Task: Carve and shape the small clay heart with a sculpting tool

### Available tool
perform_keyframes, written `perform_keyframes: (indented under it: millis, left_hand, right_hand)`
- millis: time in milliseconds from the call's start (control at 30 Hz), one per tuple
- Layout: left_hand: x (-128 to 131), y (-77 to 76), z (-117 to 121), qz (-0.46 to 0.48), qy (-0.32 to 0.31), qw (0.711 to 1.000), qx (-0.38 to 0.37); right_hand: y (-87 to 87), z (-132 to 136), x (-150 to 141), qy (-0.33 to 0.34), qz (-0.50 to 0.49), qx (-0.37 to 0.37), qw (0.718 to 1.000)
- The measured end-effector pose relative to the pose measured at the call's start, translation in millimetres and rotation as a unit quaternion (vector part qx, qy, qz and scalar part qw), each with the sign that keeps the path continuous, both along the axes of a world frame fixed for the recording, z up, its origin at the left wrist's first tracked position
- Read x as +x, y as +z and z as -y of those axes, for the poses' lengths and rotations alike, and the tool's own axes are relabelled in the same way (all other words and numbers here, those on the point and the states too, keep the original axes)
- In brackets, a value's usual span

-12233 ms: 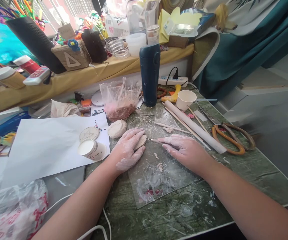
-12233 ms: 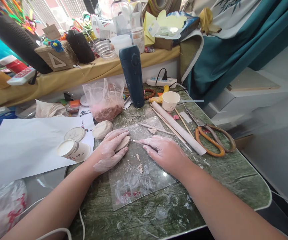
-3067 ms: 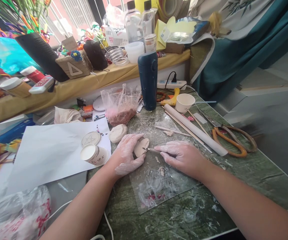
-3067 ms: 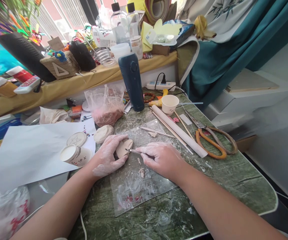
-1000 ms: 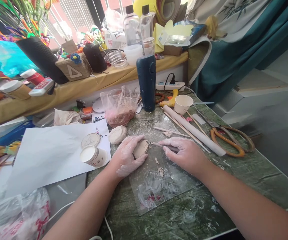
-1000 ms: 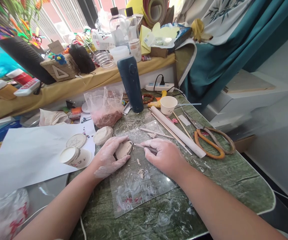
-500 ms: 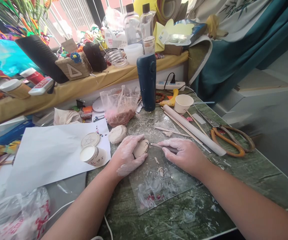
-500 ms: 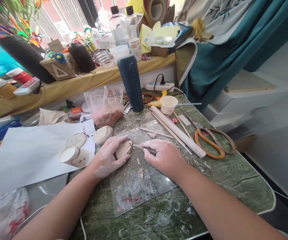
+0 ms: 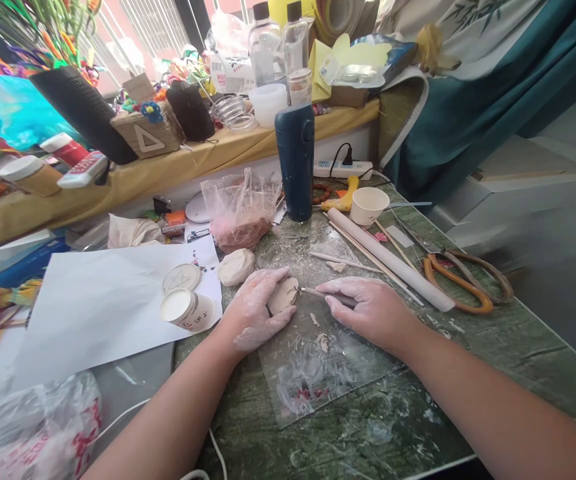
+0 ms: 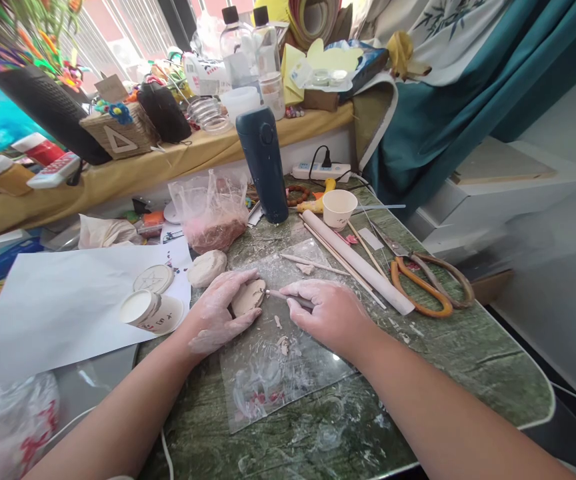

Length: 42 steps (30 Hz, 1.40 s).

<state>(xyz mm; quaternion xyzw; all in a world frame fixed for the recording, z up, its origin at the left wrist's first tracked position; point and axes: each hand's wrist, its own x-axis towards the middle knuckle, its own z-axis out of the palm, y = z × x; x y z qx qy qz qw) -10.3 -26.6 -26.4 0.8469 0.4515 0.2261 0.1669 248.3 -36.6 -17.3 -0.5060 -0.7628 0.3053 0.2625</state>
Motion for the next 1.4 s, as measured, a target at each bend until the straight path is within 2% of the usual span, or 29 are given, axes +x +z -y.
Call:
perform_keyframes:
  millis: [667, 967, 1267, 1400]
  left_hand:
    - [0.2, 0.7, 0.0, 0.007, 0.004, 1.0, 0.003]
    - [0.8, 1.1, -0.2, 0.013, 0.0, 1.0, 0.009]
    - [-1.5, 1.6, -1.0, 0.046, -0.035, 0.998, 0.034]
    - [-1.4, 5.5, -3.6, 0.076, -0.065, 0.992, 0.072]
  right_hand:
    - [-2.5, -0.9, 0.7, 0.027, 0.012, -0.008, 1.0]
    - [1.6, 0.7, 0.0, 0.051, 0.006, -0.026, 0.998]
    - [4.7, -1.1, 4.5, 0.041, -0.049, -0.049, 0.997]
    - [6.6, -1.8, 5.8, 0.044, -0.059, -0.054, 0.996]
